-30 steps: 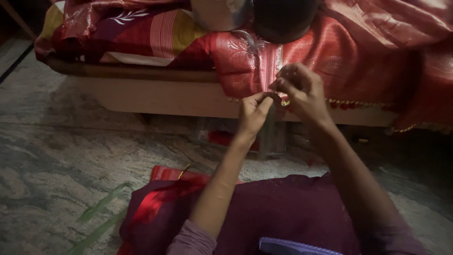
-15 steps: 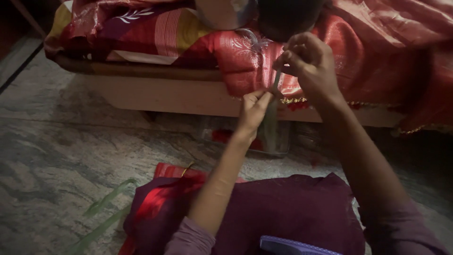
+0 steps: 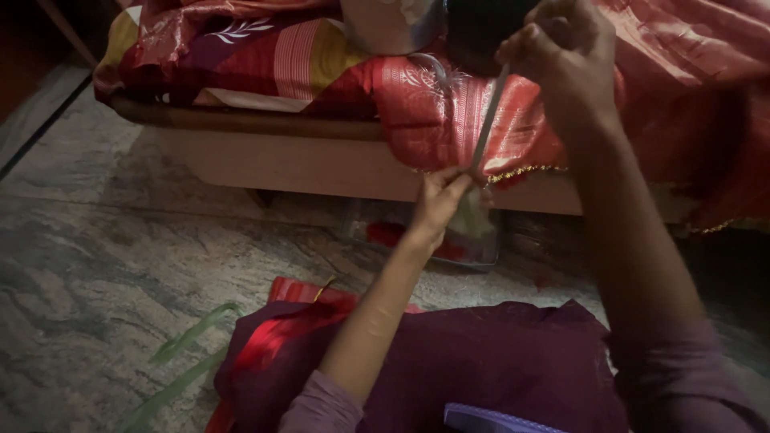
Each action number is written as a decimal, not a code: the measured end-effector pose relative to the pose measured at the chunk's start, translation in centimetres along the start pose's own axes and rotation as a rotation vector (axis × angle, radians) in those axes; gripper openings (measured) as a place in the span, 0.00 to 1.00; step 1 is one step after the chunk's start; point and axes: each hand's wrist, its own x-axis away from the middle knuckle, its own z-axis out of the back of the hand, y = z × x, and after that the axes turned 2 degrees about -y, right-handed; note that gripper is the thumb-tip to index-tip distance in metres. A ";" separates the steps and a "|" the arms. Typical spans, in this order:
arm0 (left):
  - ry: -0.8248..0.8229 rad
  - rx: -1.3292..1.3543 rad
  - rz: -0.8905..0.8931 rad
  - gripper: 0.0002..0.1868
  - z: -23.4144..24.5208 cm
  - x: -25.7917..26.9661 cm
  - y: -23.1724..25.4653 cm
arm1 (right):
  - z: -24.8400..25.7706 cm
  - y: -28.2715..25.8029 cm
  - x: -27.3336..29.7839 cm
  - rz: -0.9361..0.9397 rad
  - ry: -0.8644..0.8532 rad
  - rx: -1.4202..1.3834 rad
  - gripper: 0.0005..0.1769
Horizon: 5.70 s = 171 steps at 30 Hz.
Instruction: Preparing and attaching decorative ribbon tassels to the edge of a saree.
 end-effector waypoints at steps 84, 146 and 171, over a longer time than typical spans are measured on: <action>0.052 -0.189 -0.170 0.11 1.1 2.8 -5.5 | -2.3 -0.7 25.6 -0.409 0.036 -0.347 0.04; 0.207 -0.280 -0.043 0.09 2.3 2.0 -3.3 | -6.4 12.6 19.4 -0.508 0.213 -0.058 0.13; -0.150 0.194 0.234 0.20 3.3 1.8 -2.6 | -4.7 9.5 18.9 -0.781 0.021 -0.421 0.17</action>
